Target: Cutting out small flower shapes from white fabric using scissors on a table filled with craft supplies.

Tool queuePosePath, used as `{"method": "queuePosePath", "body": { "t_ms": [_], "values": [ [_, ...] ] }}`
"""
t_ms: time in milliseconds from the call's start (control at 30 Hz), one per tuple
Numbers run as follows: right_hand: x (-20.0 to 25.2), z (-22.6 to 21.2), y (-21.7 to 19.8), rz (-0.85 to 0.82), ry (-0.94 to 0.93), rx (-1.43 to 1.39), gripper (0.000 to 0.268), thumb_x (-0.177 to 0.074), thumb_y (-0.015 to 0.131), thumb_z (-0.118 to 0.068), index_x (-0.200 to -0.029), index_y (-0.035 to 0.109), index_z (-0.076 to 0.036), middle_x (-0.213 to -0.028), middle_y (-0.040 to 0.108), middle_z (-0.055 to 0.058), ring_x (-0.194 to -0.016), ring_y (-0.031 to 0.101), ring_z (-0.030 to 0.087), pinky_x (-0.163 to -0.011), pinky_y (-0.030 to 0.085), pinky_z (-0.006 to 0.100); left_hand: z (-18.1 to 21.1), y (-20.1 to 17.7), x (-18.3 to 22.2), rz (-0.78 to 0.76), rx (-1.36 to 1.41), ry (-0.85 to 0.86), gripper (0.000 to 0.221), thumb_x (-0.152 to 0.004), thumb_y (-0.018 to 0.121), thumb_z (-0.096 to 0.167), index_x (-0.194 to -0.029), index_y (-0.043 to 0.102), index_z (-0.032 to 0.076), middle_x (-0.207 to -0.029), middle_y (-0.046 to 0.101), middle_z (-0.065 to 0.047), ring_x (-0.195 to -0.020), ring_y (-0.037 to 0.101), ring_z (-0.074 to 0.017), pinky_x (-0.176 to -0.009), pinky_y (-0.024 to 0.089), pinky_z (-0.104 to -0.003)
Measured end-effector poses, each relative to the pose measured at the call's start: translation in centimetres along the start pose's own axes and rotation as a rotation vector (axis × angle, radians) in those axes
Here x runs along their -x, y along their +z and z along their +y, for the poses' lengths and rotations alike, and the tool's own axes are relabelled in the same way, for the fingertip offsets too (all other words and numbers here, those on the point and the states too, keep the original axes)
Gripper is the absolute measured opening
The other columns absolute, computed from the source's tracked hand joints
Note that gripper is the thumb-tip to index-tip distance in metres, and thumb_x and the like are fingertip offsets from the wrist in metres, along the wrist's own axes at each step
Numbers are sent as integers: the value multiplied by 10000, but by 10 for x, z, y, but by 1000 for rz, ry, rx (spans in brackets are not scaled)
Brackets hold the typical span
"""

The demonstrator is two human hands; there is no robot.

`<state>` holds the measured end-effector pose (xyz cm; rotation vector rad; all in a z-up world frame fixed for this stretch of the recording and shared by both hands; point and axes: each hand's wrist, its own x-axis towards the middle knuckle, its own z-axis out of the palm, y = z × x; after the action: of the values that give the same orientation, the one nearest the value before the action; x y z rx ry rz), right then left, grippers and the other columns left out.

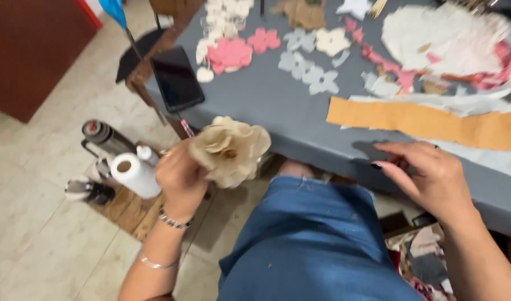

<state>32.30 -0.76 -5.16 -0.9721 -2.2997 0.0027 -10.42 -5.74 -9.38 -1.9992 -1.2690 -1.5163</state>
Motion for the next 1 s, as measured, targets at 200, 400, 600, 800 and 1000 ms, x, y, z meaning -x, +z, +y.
{"method": "queuePosePath", "body": {
  "t_ms": [200,400,600,800,1000],
  "values": [
    [-31,22,-35,-41,-8,24,250,-920,745,-185,-1151,740,-89,-1002,761,46,-816,706,194,-700,540,316,-30,24,-106,51,54,193,78,-888,590,-30,-812,579,-41,-775,579,-154,-720,568,-297,-707,493,-423],
    [-80,56,-24,41,-407,289,94,-1018,668,-198,-1064,701,-123,-869,732,50,-732,687,248,-645,508,364,-48,124,-228,14,266,199,186,-775,550,-113,-823,596,62,-709,475,12,-669,417,-121,-602,359,-297],
    [-88,73,-2,138,-577,275,81,-971,717,-229,-981,711,-148,-642,648,8,-548,628,171,-546,480,327,-136,244,-258,67,391,-2,117,-836,696,-58,-880,706,50,-817,670,-8,-863,622,-204,-715,512,-319],
    [-77,99,0,195,-573,156,108,-945,697,-247,-957,740,-149,-716,638,3,-566,576,189,-567,489,305,-118,277,-303,-20,536,-303,137,-885,706,11,-994,782,44,-884,765,-110,-847,757,-230,-763,638,-328],
    [-65,113,0,83,-454,54,119,-962,690,-242,-999,726,-135,-715,554,-10,-611,507,190,-616,457,285,-119,310,-325,-105,704,-311,104,-970,670,106,-1033,750,87,-1064,777,-77,-810,787,-155,-739,665,-235]
  ]
}}
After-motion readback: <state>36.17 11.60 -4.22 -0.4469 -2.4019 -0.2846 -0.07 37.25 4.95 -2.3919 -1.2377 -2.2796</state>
